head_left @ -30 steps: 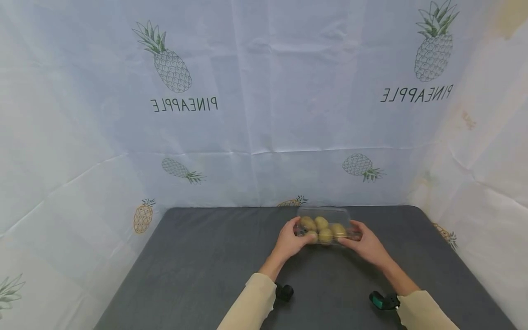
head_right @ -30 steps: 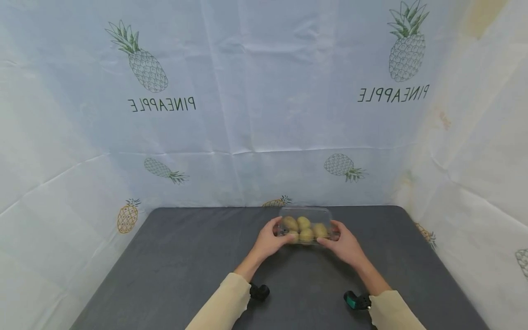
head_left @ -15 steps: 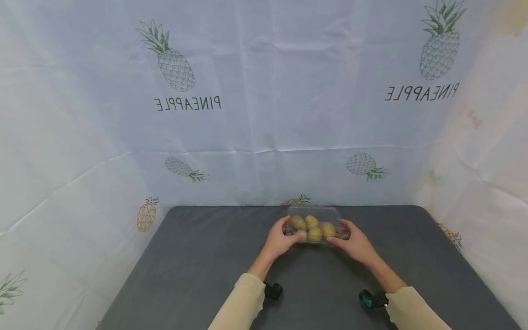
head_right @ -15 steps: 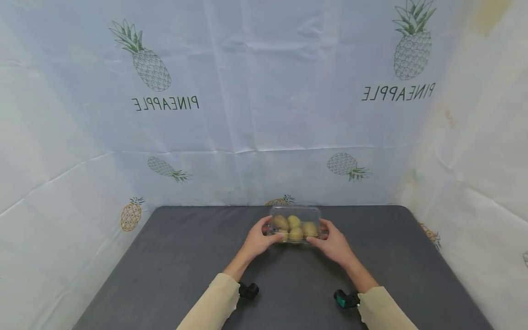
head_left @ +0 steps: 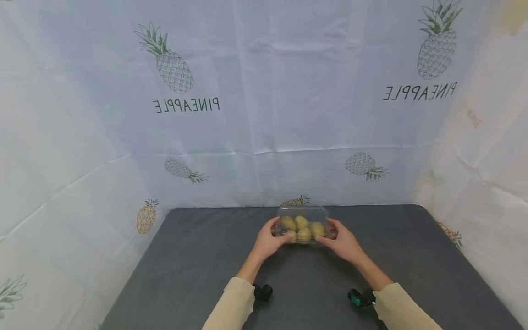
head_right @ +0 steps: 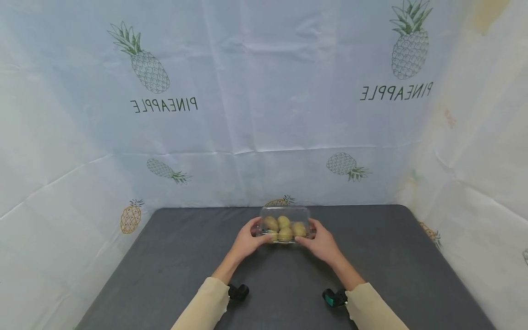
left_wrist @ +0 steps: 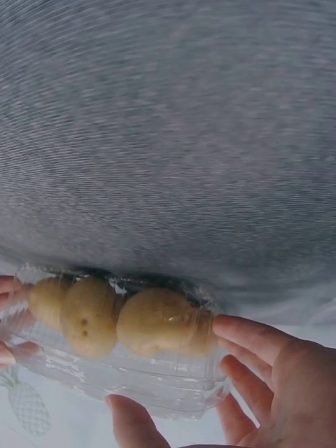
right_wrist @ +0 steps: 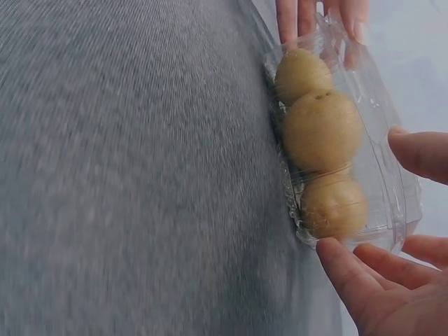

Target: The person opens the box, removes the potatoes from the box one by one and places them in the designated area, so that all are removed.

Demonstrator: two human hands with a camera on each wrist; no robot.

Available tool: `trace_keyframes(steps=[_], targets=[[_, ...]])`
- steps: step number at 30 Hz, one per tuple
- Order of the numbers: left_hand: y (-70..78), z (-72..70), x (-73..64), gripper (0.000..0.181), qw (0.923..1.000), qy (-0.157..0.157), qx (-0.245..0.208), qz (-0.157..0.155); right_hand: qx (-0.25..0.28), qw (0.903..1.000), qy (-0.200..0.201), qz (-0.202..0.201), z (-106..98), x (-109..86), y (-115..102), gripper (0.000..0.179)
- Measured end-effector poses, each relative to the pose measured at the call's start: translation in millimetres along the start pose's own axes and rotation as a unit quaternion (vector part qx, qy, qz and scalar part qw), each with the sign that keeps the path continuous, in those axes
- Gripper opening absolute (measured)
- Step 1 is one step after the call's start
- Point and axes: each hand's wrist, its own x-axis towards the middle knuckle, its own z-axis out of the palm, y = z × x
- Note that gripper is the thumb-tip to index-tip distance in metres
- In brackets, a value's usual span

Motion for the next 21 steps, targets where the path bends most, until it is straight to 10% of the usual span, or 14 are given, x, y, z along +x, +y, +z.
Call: trace_keyframes(steps=[21], targets=[[-12.4, -24.1, -4.4, 0.081, 0.9998, 0.007, 0.016, 0.007, -0.023, 0.9996, -0.016, -0.004, 22, 5.0, -12, 0.089]])
